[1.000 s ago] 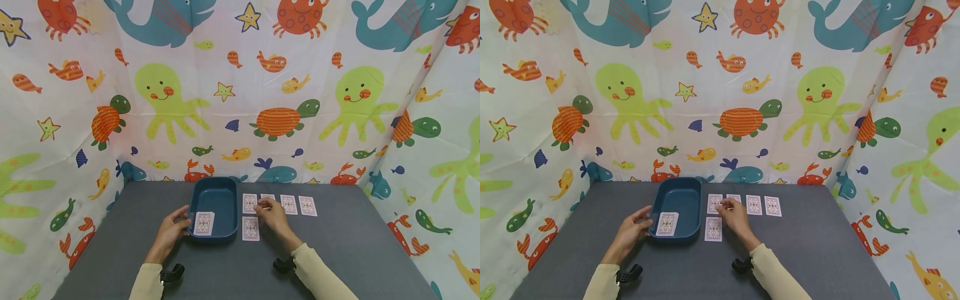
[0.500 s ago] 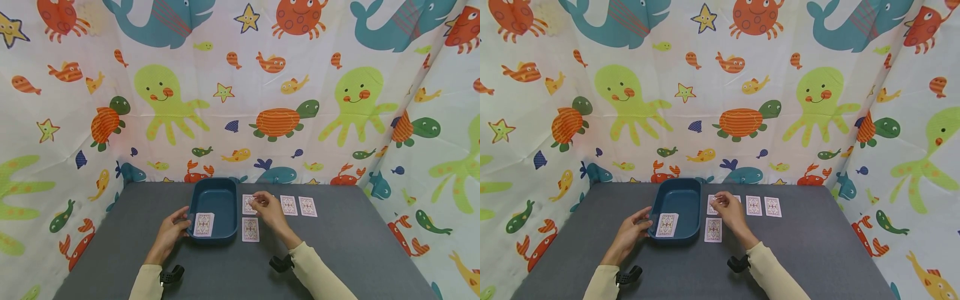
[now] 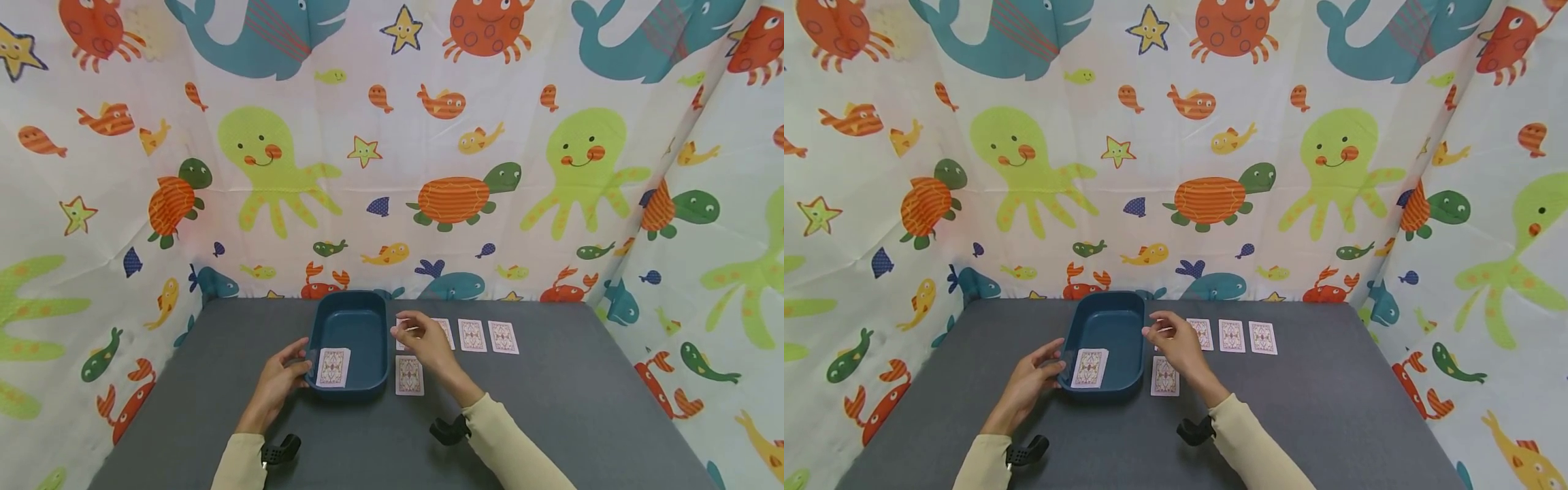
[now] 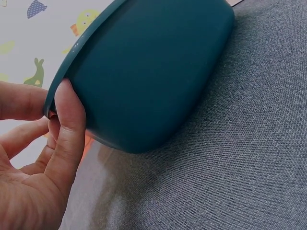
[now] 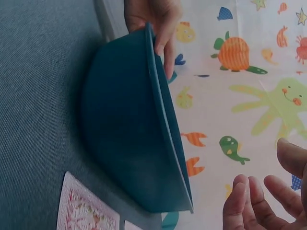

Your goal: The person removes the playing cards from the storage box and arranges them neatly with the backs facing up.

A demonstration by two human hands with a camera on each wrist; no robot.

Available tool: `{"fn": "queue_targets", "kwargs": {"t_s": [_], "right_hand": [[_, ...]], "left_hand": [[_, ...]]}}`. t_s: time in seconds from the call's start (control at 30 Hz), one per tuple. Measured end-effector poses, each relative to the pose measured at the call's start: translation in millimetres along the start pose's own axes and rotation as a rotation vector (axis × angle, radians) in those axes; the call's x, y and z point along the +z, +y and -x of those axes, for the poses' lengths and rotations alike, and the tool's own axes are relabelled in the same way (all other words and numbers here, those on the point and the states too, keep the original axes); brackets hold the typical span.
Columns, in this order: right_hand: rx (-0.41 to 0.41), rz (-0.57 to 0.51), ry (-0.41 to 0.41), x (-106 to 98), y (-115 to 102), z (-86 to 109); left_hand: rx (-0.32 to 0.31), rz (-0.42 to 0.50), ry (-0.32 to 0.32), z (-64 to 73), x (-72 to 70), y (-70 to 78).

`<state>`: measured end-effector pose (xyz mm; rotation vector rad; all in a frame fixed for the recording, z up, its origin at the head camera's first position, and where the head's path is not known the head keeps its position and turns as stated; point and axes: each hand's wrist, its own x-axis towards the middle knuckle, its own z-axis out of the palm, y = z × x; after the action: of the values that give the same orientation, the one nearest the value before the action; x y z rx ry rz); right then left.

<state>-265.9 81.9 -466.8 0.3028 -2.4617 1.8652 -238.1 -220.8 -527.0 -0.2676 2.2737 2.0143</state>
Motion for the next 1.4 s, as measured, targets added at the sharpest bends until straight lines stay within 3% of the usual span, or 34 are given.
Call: {"fn": "queue_targets", "kwargs": {"t_s": [0.47, 0.87, 1.1, 1.4], "right_hand": [[-0.064, -0.007, -0.099, 22.4, -10.1, -3.5], [-0.048, -0.036, -0.115, 45.7, -40.7, 6.7], [-0.045, -0.03, -0.127, 62.8, -12.8, -6.5], [-0.03, 0.0, -0.165, 75.8, -4.4, -14.8]], "left_hand": [[0.013, -0.006, 0.001, -0.3, -0.7, 3.8], [0.015, 0.011, -0.004, -2.0, -0.4, 3.6], [0.011, 0.014, 0.001, -1.9, 0.5, 2.1], [0.001, 0.003, 0.001, -0.4, 1.3, 2.2]]}}
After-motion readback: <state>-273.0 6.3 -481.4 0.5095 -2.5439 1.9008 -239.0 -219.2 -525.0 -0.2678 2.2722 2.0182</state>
